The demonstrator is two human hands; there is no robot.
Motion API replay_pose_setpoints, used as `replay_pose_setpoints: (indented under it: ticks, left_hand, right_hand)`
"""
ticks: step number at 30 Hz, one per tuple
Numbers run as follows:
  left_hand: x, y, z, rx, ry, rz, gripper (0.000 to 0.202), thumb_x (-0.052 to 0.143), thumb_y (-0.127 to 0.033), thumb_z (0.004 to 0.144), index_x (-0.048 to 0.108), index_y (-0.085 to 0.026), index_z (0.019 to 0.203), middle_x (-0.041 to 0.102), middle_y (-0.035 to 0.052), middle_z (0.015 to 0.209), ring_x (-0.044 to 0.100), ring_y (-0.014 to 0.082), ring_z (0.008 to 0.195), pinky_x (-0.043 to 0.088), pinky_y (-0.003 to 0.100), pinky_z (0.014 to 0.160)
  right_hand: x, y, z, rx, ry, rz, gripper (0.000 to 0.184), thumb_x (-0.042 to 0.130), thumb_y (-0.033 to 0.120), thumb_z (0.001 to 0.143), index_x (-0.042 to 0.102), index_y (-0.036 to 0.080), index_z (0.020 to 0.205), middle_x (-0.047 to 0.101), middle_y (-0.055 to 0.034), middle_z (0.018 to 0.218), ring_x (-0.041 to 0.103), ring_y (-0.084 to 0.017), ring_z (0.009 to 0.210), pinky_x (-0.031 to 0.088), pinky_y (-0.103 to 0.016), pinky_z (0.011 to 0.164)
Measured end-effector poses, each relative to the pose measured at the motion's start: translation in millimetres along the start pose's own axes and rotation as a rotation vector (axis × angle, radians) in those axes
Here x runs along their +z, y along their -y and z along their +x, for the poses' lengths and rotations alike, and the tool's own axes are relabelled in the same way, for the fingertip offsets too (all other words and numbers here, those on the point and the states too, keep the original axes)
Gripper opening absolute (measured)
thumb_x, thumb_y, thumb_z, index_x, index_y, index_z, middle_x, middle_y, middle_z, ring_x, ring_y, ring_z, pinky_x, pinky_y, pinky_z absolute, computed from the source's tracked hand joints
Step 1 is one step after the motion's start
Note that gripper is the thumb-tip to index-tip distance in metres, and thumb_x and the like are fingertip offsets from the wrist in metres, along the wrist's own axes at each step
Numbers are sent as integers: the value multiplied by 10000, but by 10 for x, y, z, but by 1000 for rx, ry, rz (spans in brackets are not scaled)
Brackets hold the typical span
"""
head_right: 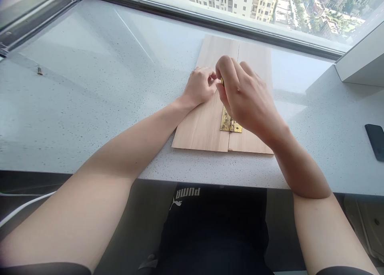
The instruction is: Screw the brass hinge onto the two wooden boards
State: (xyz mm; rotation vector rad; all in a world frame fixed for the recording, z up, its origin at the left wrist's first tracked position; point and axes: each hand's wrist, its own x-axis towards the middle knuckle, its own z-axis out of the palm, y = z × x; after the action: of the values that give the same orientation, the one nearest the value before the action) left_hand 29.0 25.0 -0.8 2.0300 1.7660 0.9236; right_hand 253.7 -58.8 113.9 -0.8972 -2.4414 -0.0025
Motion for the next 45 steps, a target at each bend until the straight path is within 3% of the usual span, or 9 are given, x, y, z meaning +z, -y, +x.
replay_pose_setpoints:
  ticks: [8,11,17,22,26,31,36,42,45]
  left_hand:
    - [35,87,16,60,-25,-18,125,679,-330,1117,671,-288,999,755,103,1053,676,344,1204,518,568,1148]
    - [61,117,33,59,-46,-29,98,701,-358,1113,700,-307,1029,761,106,1028,684,375,1226,532,592,1166]
    - [71,110,35,78,-57,-60,120,712,-437,1118,746,-328,1081,761,105,994,680,381,1164,540,642,1168]
    - [11,34,-5,46,-17,-37,213,678,-407,1163,690,-278,995,728,89,1019,628,308,1157,507,559,1183]
    - [25,51,9,44,-28,-18,169,711,-302,1128,649,-269,975,751,94,1057,656,318,1185,511,529,1147]
    - [69,113,40,66,-56,-31,155,714,-325,1124,662,-299,980,755,102,1019,677,371,1201,528,572,1121]
    - [13,39,1,35,-9,-9,207,636,-396,1194,693,-284,1029,695,72,1012,592,300,1169,471,541,1182]
    - [3,15,-7,37,-3,15,161,649,-315,1175,667,-254,1027,738,83,1060,612,289,1193,482,493,1148]
    - [45,70,18,44,-33,3,142,688,-279,1136,663,-269,997,767,106,1107,675,331,1203,504,526,1146]
  right_hand:
    - [42,-24,-10,132,-60,6,502,362,680,1274,660,305,1122,649,-41,776,624,-266,724,485,-414,726]
    - [53,-39,-26,142,-50,-1,496,336,620,1285,682,295,1141,650,-46,773,628,-264,708,473,-423,731]
    - [-7,-10,-32,65,-1,-21,245,412,406,1256,607,287,1343,699,-76,928,663,-303,820,508,-456,776]
    - [-4,16,6,125,21,-27,300,448,538,1269,605,291,1206,720,-106,1026,707,-332,917,531,-464,807]
    - [20,-54,-2,191,-15,-25,402,465,612,1269,628,290,1091,695,-85,889,687,-310,827,499,-441,770]
    - [12,-73,-22,88,-22,-3,240,430,446,1278,619,313,1213,729,-85,990,680,-303,885,520,-442,795]
    - [-9,37,-19,23,25,15,121,475,316,1236,582,303,1291,733,-112,1152,685,-314,958,555,-481,849]
    - [51,-18,-27,100,-36,-6,303,438,554,1288,586,297,1226,684,-63,917,681,-289,815,529,-447,778]
    - [46,-83,-30,126,-31,-24,295,436,536,1288,592,299,1207,646,-44,837,656,-280,757,519,-449,772]
